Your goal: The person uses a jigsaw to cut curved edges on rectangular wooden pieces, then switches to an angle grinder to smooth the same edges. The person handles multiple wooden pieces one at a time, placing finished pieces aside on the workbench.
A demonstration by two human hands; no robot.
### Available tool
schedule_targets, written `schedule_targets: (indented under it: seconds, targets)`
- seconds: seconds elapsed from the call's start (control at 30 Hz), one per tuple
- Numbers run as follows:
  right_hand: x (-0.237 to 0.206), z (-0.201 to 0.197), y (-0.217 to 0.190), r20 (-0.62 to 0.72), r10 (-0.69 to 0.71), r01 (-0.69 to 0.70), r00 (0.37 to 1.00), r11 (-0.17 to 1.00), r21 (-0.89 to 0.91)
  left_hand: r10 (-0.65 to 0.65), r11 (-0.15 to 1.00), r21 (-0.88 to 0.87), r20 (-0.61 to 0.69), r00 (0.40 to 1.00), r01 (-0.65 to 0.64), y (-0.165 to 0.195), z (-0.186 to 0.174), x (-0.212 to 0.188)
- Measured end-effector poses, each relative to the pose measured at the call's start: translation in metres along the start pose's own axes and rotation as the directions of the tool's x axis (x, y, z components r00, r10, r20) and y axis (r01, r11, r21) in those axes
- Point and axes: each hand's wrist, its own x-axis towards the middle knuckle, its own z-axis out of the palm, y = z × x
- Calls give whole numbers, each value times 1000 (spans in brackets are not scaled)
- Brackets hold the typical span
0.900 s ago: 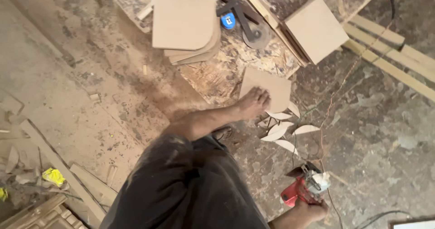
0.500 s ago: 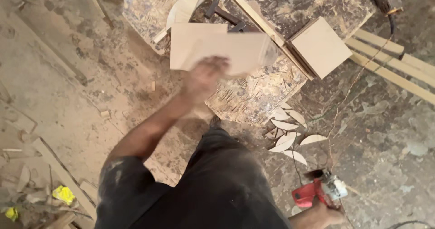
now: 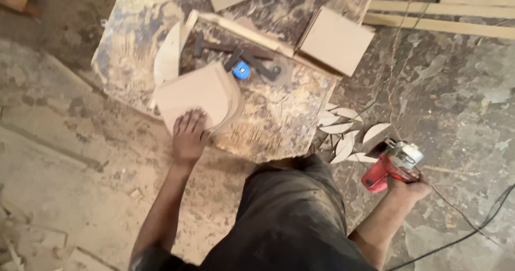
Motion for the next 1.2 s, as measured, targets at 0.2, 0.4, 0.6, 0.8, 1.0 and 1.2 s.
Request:
schedule_targets:
  seconds: [0.2, 0.4, 0.6, 0.8, 1.0, 1.2]
  targets:
    - [45, 40, 6, -11, 41, -42, 999, 996, -72, -183, 976, 130, 36, 983, 177, 64, -4, 42]
    - [93, 84, -10, -18, 86, -88, 996, 982, -165, -187, 866, -490, -126, 974, 103, 193, 91, 149]
    - [128, 112, -31, -47, 108, -116, 993, 965, -236, -645, -83, -694, 585, 493, 715, 290, 238, 311]
    - [146, 120, -46, -75, 94, -112, 993, 949, -293, -763, -71, -631, 533, 366, 773, 316, 266, 341]
    - [149, 117, -44, -90, 93, -117, 992, 940, -321, -491, -530, -690, 723, 485, 492, 307, 247, 282]
    - [138, 109, -33, 23, 165, -144, 986, 914, -378, -576, -544, -787, 603, 552, 292, 290, 216, 147]
